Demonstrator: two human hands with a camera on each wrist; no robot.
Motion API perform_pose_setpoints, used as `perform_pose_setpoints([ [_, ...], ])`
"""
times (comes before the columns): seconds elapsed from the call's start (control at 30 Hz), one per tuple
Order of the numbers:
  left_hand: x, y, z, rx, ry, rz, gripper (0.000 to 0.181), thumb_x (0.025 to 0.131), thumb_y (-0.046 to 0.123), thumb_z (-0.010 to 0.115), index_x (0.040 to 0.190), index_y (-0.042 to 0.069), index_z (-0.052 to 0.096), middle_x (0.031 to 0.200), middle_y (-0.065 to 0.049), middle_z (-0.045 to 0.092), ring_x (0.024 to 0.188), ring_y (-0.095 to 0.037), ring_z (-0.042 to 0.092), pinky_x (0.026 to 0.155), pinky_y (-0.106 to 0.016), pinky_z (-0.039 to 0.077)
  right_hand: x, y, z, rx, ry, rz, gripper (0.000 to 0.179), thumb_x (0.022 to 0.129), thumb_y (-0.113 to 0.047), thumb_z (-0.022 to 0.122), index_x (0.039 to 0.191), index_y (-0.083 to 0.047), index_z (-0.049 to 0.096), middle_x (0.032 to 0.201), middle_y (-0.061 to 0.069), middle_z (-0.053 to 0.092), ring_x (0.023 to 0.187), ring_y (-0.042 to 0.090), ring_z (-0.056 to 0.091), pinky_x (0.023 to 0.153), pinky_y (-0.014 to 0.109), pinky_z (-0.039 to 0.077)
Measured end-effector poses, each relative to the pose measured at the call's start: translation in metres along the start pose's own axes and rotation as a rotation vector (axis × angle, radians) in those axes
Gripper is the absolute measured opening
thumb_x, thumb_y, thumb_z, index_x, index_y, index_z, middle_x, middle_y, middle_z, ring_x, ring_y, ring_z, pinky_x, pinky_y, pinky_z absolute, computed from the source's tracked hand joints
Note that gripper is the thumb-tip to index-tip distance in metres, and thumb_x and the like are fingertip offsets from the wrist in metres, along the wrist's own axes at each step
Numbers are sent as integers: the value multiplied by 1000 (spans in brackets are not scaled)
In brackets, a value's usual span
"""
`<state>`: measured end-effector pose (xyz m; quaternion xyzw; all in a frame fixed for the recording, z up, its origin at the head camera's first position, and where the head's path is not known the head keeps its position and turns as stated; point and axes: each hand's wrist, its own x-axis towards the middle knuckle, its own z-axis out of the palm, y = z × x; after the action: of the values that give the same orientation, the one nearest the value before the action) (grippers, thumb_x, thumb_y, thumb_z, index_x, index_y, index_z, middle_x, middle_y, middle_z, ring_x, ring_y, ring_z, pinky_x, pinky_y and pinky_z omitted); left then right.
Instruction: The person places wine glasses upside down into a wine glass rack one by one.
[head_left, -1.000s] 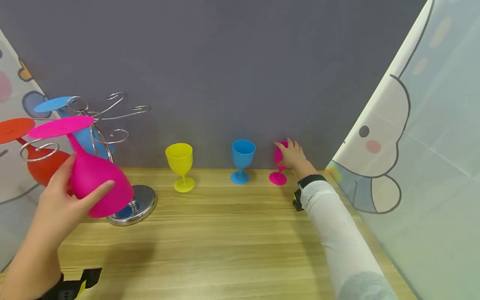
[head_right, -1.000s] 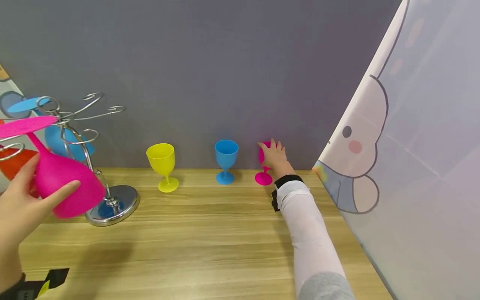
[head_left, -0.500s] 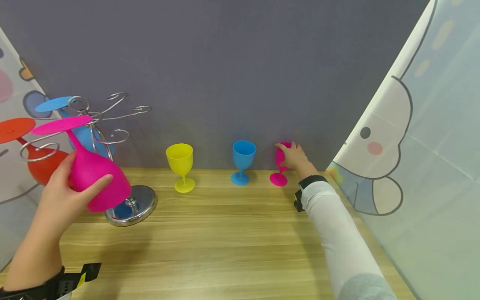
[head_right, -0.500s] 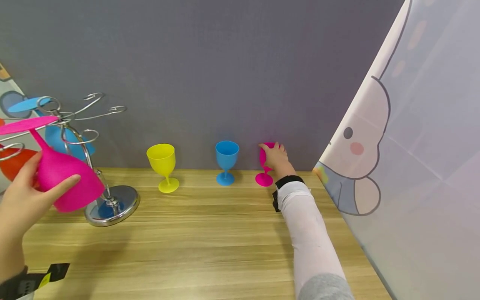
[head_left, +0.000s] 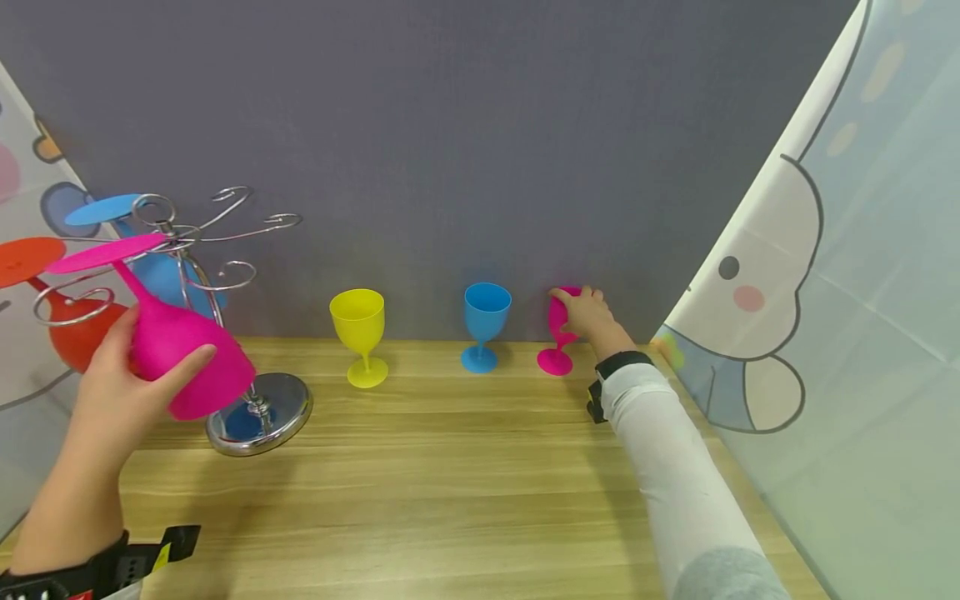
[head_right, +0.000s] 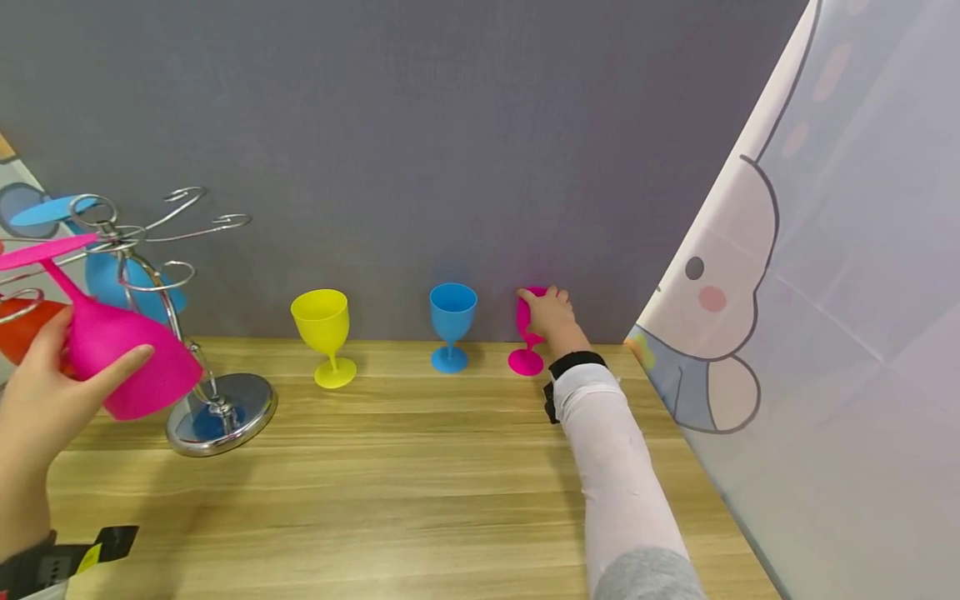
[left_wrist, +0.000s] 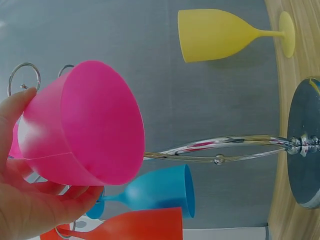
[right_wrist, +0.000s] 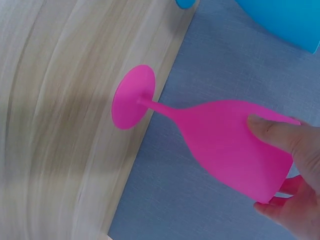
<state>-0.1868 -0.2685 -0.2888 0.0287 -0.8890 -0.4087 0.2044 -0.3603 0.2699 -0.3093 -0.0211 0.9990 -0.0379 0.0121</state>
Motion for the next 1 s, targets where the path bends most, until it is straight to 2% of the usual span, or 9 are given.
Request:
perform_pose_setpoints([
  [0.17,0,-2,0,1,14,-21,85,92,32,63,155,11,11,141,-31,31,118,-53,31,51,-3,33,1,0,-4,4,-22,-14,74,88,-21,70,151,-26,32,139,38,29,125,51,31,96,63,45],
  [0.37,0,-5,-1,-10,11,-66,87,92,34,62,156,11,7,143,-33,28,120,-54,29,51,-4,33,-1,1,-8,38,-65,-15,71,90,-19,66,151,-25,30,145,39,22,130,52,26,95,65,45],
  [0.53,-1,-6,0,-31,11,-106,90,92,35,62,156,13,3,147,-32,24,124,-54,26,50,-4,34,-1,2,-8,28,-73,-32,69,91,-19,66,150,-24,32,141,39,31,129,54,31,94,65,46],
  [0.8,1,-7,-1,-49,20,-181,91,93,39,60,156,13,0,151,-32,19,128,-56,24,50,-5,33,-1,2,-8,8,-58,-21,69,89,-21,68,149,-25,34,137,37,36,126,54,37,93,65,46],
  [0.87,0,-8,-2,-53,25,-196,91,92,39,60,157,17,0,153,-31,18,130,-55,24,49,-10,40,-2,1,-9,-3,-52,-22,69,89,-22,68,149,-25,35,136,37,37,124,54,39,91,65,47],
  [0.9,0,-8,-2,-52,31,-205,90,92,40,60,157,19,0,153,-29,18,131,-54,24,50,-18,48,-2,1,-9,-9,-50,-23,69,89,-22,68,149,-25,35,135,37,38,124,54,40,91,65,48],
  [0.97,-2,-8,-2,-46,43,-223,89,93,40,60,157,21,0,154,-27,19,133,-52,24,58,-35,58,-2,0,-9,-23,-50,-26,70,89,-22,68,149,-25,34,135,37,38,123,54,40,90,64,48],
  [1.0,-3,-9,-2,-49,50,-234,89,92,40,60,157,22,1,155,-26,19,134,-50,24,60,-36,58,-2,0,-9,-30,-51,-28,70,89,-23,68,149,-25,34,135,37,38,123,54,40,90,64,48],
])
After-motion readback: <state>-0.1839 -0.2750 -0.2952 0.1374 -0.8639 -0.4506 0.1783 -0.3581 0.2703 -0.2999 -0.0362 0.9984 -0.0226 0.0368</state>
